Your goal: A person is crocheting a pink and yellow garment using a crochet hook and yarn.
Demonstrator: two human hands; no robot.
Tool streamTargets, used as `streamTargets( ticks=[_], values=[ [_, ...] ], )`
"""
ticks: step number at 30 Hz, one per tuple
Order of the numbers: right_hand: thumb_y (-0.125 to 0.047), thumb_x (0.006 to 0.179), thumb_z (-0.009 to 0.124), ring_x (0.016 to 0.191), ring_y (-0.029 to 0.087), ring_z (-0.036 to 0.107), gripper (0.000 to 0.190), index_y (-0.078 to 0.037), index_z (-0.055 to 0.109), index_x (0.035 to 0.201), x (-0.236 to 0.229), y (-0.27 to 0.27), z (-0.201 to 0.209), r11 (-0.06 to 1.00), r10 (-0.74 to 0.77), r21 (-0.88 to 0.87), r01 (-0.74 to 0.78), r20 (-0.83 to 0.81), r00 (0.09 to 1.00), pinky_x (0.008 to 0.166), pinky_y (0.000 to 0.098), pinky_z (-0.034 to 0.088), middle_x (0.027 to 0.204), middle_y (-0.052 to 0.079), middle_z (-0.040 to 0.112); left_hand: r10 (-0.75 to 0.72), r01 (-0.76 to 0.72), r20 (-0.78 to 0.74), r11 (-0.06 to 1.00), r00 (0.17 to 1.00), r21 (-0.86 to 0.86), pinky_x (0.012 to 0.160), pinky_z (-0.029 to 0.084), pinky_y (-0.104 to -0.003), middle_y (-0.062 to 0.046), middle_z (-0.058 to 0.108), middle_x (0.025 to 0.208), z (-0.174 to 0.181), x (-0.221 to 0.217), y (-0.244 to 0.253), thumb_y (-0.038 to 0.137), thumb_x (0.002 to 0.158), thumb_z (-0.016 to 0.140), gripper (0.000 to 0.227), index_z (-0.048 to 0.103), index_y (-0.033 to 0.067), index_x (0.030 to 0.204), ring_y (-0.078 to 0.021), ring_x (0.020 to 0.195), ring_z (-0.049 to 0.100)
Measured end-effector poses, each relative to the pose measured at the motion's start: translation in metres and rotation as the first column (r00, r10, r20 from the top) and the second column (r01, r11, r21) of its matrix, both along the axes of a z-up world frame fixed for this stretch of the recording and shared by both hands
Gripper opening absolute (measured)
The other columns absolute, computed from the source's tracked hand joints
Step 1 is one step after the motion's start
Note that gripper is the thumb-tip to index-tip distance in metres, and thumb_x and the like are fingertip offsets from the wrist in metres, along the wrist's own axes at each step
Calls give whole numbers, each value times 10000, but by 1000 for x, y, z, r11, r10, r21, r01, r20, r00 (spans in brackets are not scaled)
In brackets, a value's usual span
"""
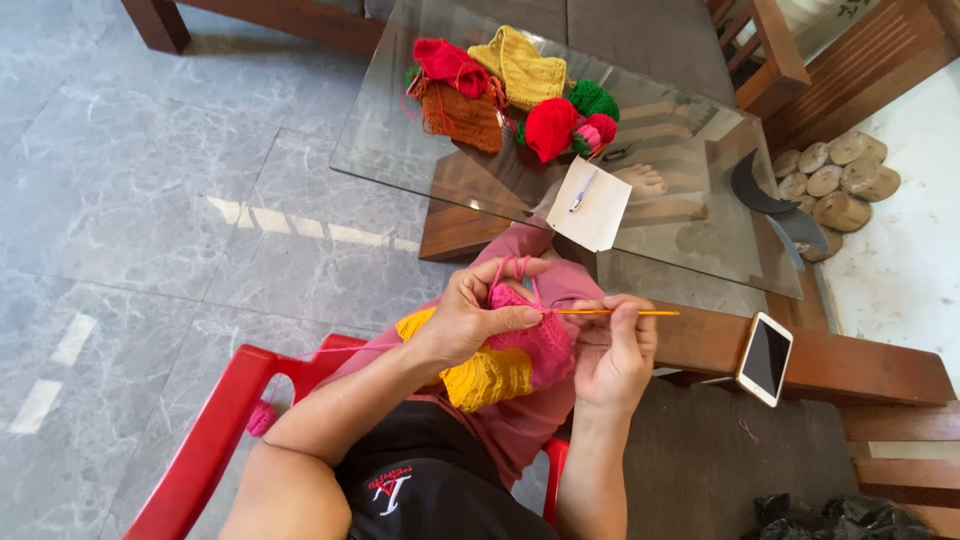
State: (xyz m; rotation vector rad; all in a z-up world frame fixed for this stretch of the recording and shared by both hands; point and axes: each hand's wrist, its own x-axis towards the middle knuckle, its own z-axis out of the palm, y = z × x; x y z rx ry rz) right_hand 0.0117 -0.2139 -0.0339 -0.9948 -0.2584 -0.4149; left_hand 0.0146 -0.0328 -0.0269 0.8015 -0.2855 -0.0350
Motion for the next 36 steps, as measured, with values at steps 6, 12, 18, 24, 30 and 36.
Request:
streamTargets(
  ticks=[6, 12, 18, 24, 30, 36],
  values=[
    [-238, 1092, 558, 848, 274, 776, 207, -45, 596, 1027, 0, 18, -16, 984, -161, -74, 159, -22, 987, 837, 367, 605, 891, 240, 753, 6, -5, -55, 1000, 998, 5, 662, 635, -261, -137, 771, 833, -11, 10, -11, -97, 705, 879, 637, 660, -41, 1301, -145, 712, 752],
    [-179, 1104, 524, 911, 239, 763, 233, 6, 629, 1008, 6, 27, -37, 898, -380, -195, 395, 109, 919, 899, 351, 595, 938, 233, 762, -72, 66, -197, 997, 978, -36, 709, 656, -280, -153, 785, 865, -35, 26, -27, -141, 709, 851, 671, 652, -13, 1337, -166, 760, 771],
    [-43, 1015, 614, 854, 318, 779, 152, 83, 684, 967, -2, 33, -14, 699, -457, -450, 556, 317, 831, 842, 390, 607, 897, 261, 759, -167, 154, -290, 986, 942, -69, 771, 659, -311, -146, 793, 953, -28, 32, -27, -155, 723, 828, 667, 649, -2, 1347, -201, 856, 773],
    [-76, 1068, 552, 821, 289, 760, 197, 55, 652, 959, -28, 40, -18, 680, -614, -394, 619, 156, 774, 829, 381, 601, 859, 235, 749, -365, 290, -358, 925, 859, -246, 806, 662, -387, -181, 767, 1102, -49, 40, -16, -37, 860, 755, 379, 702, -13, 1234, -261, 960, 763],
    [-267, 1093, 541, 879, 263, 728, 246, -24, 551, 1057, -59, 45, -50, 940, -336, 20, 340, -110, 935, 859, 336, 547, 857, 251, 706, -659, 558, -86, 691, 747, -459, 1011, 501, -411, -147, 675, 1360, -42, 29, 52, 252, 941, 647, 343, 712, 116, 1249, -281, 1225, 636],
    [-214, 1103, 496, 731, 297, 685, 268, 42, 555, 1050, -74, 88, -28, 927, -326, -153, 341, 119, 938, 704, 420, 578, 892, 321, 700, -373, 376, 47, 915, 927, -144, 928, 603, -372, -233, 746, 1048, 1, -18, 59, -176, 760, 793, 1058, 234, 44, 1630, -285, 1009, 758]
  ],
)
